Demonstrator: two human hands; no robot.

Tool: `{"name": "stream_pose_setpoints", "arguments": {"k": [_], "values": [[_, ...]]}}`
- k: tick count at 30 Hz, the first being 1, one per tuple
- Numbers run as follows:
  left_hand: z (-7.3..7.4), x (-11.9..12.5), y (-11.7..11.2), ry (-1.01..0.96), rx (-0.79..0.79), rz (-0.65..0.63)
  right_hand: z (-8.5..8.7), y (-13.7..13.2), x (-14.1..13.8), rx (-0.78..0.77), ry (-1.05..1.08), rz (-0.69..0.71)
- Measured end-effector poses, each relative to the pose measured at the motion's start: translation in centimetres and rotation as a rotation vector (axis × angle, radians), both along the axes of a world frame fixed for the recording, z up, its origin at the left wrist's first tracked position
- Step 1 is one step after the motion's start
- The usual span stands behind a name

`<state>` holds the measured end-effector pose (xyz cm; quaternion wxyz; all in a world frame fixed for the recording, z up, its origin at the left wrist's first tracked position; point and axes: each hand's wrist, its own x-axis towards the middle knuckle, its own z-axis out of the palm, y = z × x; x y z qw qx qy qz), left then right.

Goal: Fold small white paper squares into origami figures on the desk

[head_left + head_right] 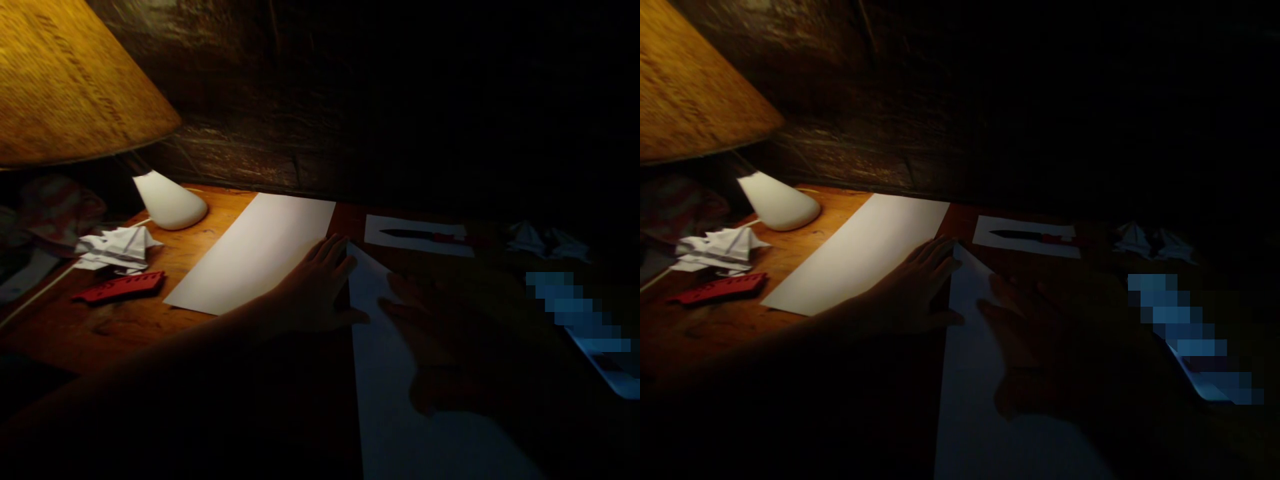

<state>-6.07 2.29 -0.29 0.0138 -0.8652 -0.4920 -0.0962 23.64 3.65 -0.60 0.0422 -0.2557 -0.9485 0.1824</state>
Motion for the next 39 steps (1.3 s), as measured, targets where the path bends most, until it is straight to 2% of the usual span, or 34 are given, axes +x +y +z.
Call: {"name": "stream_pose_setpoints", "arguments": {"k": [7, 19, 33, 39], "values": [[0.2, 0.2, 0.0, -0.002, -0.023, 0.003, 1.8, -0.1, 0.0, 0.033, -0.012, 0.017], [-0.2, 0.0, 0.0, -0.034, -0.015, -0.013, 2.3, -0.6, -0.1, 0.058, -0.015, 0.007], [-0.1, 0.2, -0.1, -0.083, -0.023, -0.003, 1.5, 0.2, 0.0, 0.004, -0.029, 0.024], [0.3, 0.1, 0.0, -0.06, -0.033, -0.02, -0.1, 0.2, 0.3, -0.026, 0.002, -0.003]]}}
